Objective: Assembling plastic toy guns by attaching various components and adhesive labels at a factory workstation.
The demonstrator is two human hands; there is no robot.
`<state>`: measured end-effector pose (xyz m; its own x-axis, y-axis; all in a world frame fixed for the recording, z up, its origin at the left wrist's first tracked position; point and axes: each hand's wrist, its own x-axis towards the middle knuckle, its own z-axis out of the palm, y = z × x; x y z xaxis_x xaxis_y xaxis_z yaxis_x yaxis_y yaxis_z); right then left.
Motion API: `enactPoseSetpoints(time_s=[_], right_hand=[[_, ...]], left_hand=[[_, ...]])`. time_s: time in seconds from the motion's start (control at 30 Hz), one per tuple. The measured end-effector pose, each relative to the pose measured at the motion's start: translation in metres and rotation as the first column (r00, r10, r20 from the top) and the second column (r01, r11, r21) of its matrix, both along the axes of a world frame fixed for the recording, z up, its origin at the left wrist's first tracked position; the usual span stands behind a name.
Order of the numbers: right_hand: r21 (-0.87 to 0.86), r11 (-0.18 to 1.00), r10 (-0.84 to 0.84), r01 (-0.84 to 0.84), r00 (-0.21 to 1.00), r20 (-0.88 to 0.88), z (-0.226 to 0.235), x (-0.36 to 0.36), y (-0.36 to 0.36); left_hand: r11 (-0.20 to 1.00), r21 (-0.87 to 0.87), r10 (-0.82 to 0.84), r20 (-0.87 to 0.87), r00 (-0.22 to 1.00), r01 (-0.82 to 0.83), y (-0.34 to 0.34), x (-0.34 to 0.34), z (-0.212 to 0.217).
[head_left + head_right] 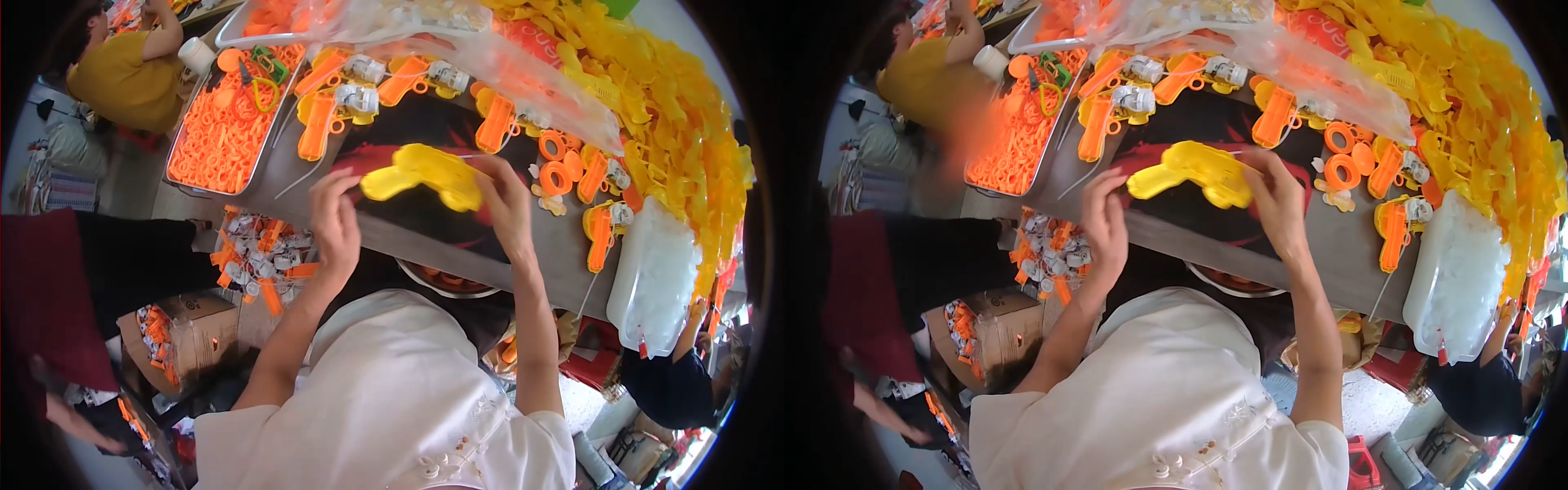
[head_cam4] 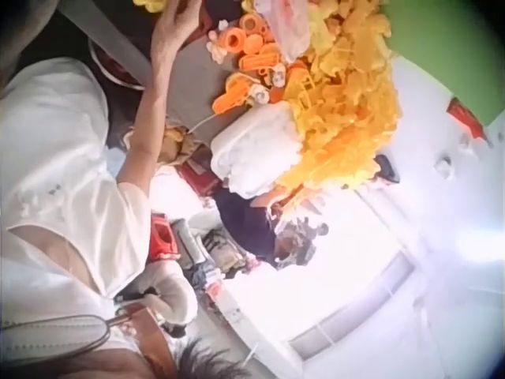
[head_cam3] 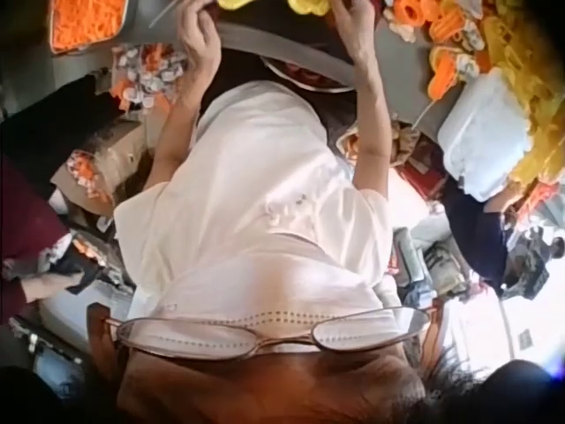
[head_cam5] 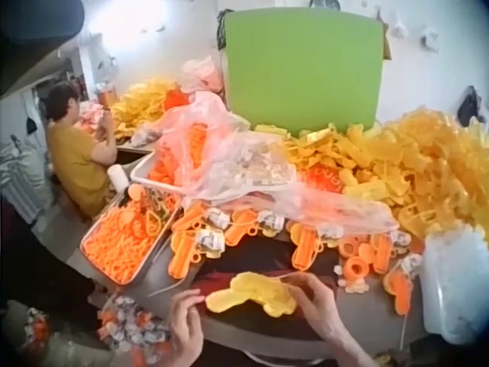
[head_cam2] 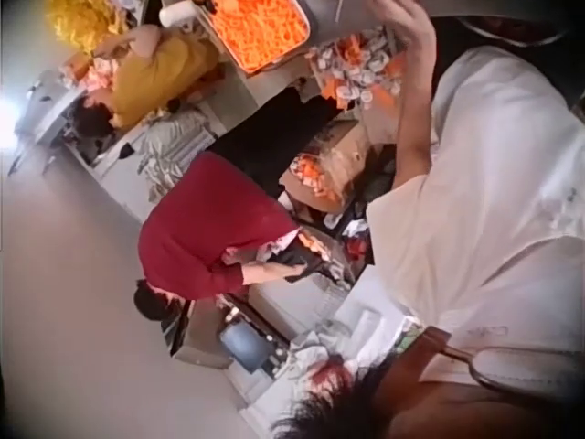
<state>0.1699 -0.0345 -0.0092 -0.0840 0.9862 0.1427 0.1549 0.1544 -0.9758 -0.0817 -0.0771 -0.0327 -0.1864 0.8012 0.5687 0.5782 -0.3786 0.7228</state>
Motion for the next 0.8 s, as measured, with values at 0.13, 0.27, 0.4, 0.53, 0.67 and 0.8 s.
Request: enactPoseSetpoints(time_s=[0.13, 0.27, 0.4, 0.53, 0.67, 0.8], right_hand=[[0.163, 0.986, -0.029, -0.039, 0.918, 0.396, -0.02, -0.03, 0.033], [0.392, 0.904, -0.245, -0.17, 0.547, 0.801, -0.014, -0.011, 0.032], [0.239, 0.948, -0.167, -0.21, 0.31, 0.936, -0.01, 0.022, 0.024], [0.147, 0.989, -0.147, -0.019, 0.024, 0.989, 0.007, 0.057, 0.01], [0.228, 0.922, -0.354, 0.312, 0.443, 0.824, 0.016, 0.098, -0.008], [0.272, 0.899, -0.432, 0.343, 0.604, 0.67, 0.01, 0.069, -0.029]], left_hand=[[0.999, -0.019, 0.043, -0.227, 0.973, -0.049, -0.049, -0.033, -0.006], [0.999, -0.052, 0.003, -0.134, 0.991, -0.01, -0.088, -0.047, -0.032], [0.973, -0.138, 0.167, -0.121, 0.979, -0.183, -0.126, -0.077, -0.062], [0.811, -0.282, 0.492, -0.143, 0.859, -0.512, -0.142, -0.131, -0.086], [0.825, -0.188, 0.467, -0.302, 0.831, -0.532, -0.127, -0.175, -0.094], [0.718, -0.246, 0.479, -0.504, 0.718, -0.652, -0.124, -0.191, -0.108]])
